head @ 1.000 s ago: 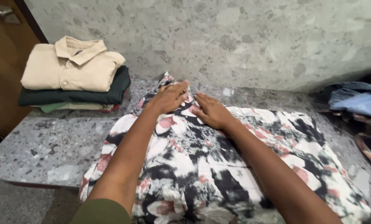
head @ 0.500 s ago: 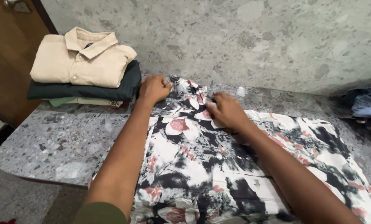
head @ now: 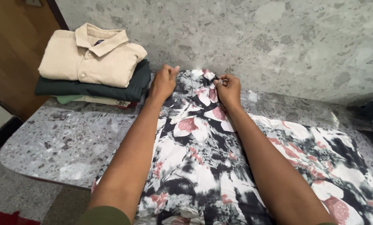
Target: The person folds a floral-patterned shirt on a marble countertop. They smooth the fabric, fold the sleeves inward, fold the shirt in half lengthwise, and then fold it into a compact square. The folded shirt is placed on top of a stack of other folded clothes.
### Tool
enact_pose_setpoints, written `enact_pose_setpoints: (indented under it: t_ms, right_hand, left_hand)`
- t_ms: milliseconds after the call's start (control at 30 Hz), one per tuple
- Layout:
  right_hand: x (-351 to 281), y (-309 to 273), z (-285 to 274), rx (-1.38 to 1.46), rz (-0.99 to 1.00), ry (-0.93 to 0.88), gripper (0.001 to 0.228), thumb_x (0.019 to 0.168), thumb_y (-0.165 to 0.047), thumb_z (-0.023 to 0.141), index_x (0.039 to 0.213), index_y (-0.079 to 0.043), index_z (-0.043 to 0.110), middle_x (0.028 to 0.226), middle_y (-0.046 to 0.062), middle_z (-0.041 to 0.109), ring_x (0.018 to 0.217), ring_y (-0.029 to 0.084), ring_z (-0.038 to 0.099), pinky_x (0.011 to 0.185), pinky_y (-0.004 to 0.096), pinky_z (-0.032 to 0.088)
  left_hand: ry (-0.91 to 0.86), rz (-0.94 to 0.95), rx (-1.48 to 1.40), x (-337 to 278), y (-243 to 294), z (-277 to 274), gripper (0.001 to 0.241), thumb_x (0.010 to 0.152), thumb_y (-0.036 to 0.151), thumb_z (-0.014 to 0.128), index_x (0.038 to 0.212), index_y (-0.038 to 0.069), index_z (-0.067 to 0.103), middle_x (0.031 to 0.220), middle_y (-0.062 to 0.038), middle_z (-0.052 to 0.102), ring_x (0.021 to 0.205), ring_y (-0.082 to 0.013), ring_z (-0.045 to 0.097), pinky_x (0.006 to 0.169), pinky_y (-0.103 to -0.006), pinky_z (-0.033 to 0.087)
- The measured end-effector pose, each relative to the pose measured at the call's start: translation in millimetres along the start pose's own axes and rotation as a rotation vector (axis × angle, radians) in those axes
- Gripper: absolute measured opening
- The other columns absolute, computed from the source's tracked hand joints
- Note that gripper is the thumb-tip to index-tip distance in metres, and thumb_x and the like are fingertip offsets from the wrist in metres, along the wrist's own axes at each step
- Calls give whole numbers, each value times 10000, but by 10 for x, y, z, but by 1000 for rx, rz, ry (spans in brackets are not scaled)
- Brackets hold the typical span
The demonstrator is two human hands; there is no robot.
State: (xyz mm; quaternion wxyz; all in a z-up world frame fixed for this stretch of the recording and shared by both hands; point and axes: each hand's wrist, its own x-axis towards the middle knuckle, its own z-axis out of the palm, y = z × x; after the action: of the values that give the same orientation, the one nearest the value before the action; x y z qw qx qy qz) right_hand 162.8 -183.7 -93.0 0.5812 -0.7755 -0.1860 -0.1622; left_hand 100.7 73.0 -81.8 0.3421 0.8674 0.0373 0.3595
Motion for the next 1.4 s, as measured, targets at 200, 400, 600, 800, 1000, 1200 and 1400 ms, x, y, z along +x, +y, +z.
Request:
enact_pose_setpoints:
  t_ms: [200, 400, 600, 800, 1000, 1200, 1400]
  right_hand:
    - [34, -122, -153, 329, 251, -61, 226, 814, 102, 720, 1023, 34, 668, 767, 36, 694, 616, 76, 626, 547, 206, 487]
    - [196, 316, -231, 216, 108, -155, 270, 817, 159, 604, 1031, 42, 719, 900, 54, 736, 773, 93, 671, 683, 212, 523]
    - [130, 106, -415, 136, 103, -215, 210, 832, 113, 676, 1013, 15, 717, 998, 76, 762, 891, 125, 718, 810, 246, 579]
    - [-155, -580, -159, -548, -379, -117, 294, 728, 179, 673, 965, 24, 754, 1040, 197, 741, 1012, 334, 693, 899, 409, 563]
    - [-506, -575, 261, -608, -296, -461, 484, 997, -341, 554, 1371, -34, 567, 1461, 206, 501, 1332, 360, 492, 1122, 448, 393]
    - [-502, -751, 82, -904, -144, -628, 858, 934, -727, 293, 1608, -195, 273, 1700, 75, 204, 1580, 297, 124, 1247, 484, 126]
    - [-478, -658, 30, -893, -161, -603, 882, 945, -739, 324, 1611, -161, 281, 1697, 110, 192, 1566, 337, 131, 1240, 487, 126]
  left_hand:
    - [-164, 169, -244, -16, 86, -137, 372, 849, 299, 793, 1086, 32, 688, 960, -226, 735, 962, -395, 726, 732, -444, 554]
    - [-151, 53, 53, -52, 327, -288, 192, 926, 217, 735, 1062, 83, 759, 975, -186, 754, 950, -385, 712, 792, -488, 539]
    - [-160, -45, 66, -45, 322, -269, 193, 942, 239, 730, 1059, 89, 754, 982, -179, 747, 970, -387, 706, 801, -490, 543]
    - [-249, -85, 62, -24, 344, -238, 246, 920, 234, 738, 1138, 130, 697, 1082, -106, 755, 1049, -333, 699, 835, -461, 539]
    - [-291, -47, 90, -71, 436, -311, 331, 924, 144, 717, 1247, 184, 655, 1147, -53, 755, 1101, -296, 686, 867, -436, 529]
    - [-313, -17, -19, -111, 521, -371, 514, 933, -47, 546, 1361, 235, 596, 1178, 95, 770, 1088, -232, 706, 862, -401, 538]
    - [-302, 89, 109, -130, 556, -301, 494, 860, 162, 729, 1334, 215, 602, 1102, 45, 750, 1134, -243, 631, 968, -468, 425]
